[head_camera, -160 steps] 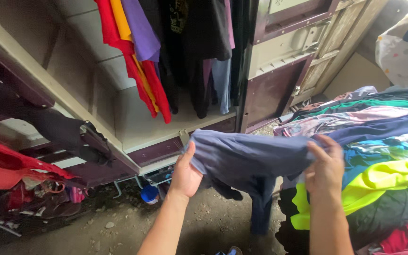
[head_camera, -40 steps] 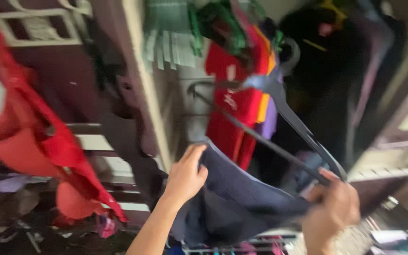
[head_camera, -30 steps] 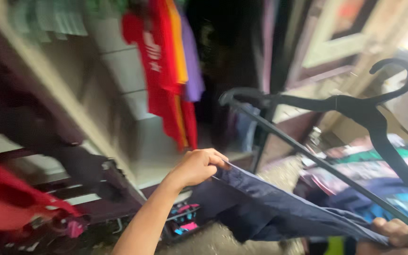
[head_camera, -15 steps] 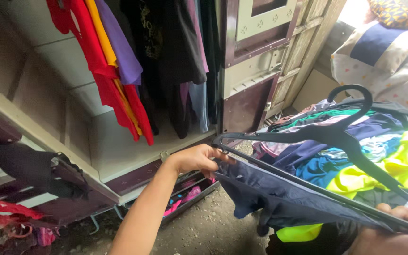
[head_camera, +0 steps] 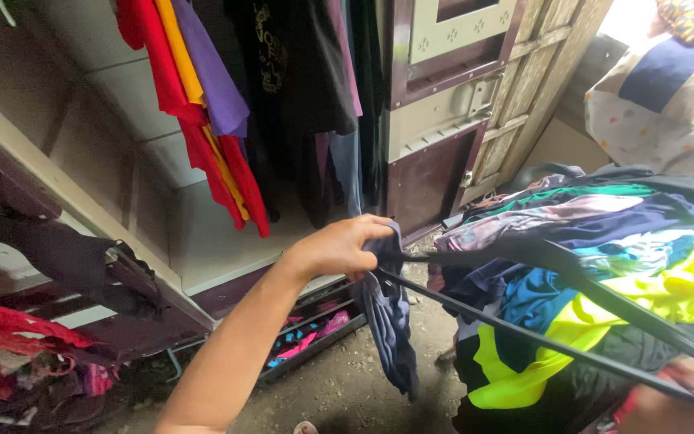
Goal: The person picks up shirts from a pile, places them on hangers, and hangs them in a wardrobe. The person handles multiple shirts one at a time, including purple, black, and blue shirts, and uses plastic hangers to organize them in the closet.
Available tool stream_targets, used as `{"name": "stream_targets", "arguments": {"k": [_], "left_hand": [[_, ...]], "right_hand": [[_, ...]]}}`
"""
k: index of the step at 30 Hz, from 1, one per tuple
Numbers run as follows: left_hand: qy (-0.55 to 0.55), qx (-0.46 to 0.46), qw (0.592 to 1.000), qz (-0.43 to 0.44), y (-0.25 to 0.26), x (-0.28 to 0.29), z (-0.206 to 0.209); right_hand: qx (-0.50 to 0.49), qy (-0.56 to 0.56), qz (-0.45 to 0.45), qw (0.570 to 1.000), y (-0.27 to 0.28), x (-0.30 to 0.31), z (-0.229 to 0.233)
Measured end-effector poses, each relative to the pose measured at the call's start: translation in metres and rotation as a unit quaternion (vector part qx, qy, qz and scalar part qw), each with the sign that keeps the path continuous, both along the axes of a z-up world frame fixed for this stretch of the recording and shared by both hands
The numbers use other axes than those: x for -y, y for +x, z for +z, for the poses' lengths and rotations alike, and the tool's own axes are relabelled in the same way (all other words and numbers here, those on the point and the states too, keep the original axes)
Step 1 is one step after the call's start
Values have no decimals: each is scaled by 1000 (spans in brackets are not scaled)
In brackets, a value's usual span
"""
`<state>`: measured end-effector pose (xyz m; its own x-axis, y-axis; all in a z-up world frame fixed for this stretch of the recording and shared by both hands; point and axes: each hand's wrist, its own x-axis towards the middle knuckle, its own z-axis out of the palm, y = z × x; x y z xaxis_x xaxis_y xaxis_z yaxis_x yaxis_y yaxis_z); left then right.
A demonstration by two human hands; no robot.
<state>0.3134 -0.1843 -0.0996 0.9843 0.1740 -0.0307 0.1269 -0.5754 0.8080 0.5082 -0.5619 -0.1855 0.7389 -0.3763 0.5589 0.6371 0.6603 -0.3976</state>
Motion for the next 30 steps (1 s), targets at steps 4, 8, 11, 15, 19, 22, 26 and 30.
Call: {"name": "stream_targets", "arguments": {"k": [4, 8, 11, 15, 19, 22, 26, 30], "left_hand": [[250, 270, 929, -36, 5, 18, 2], [166, 160, 958, 170, -8, 17, 34], [358, 231, 886, 182, -21, 23, 53], [440, 289, 837, 151, -16, 37, 58], [338, 301, 878, 158, -25, 32, 51], [366, 316, 856, 184, -46, 17, 47], [370, 263, 866, 207, -88, -18, 44], [359, 219, 887, 193, -117, -34, 25]], "right_hand": [[13, -59, 103, 993, -13, -33, -25], [-56, -127, 252, 958, -19, -84, -52], [-157, -163, 353, 908, -29, -112, -56], [-104, -272, 416, 861, -84, -170, -58], [117, -547, 164, 813, -104, -213, -63], [237, -693, -68, 677, -90, -223, -78], [244, -746, -119, 608, -40, -190, -83], [275, -734, 41, 619, 2, -165, -55]]}}
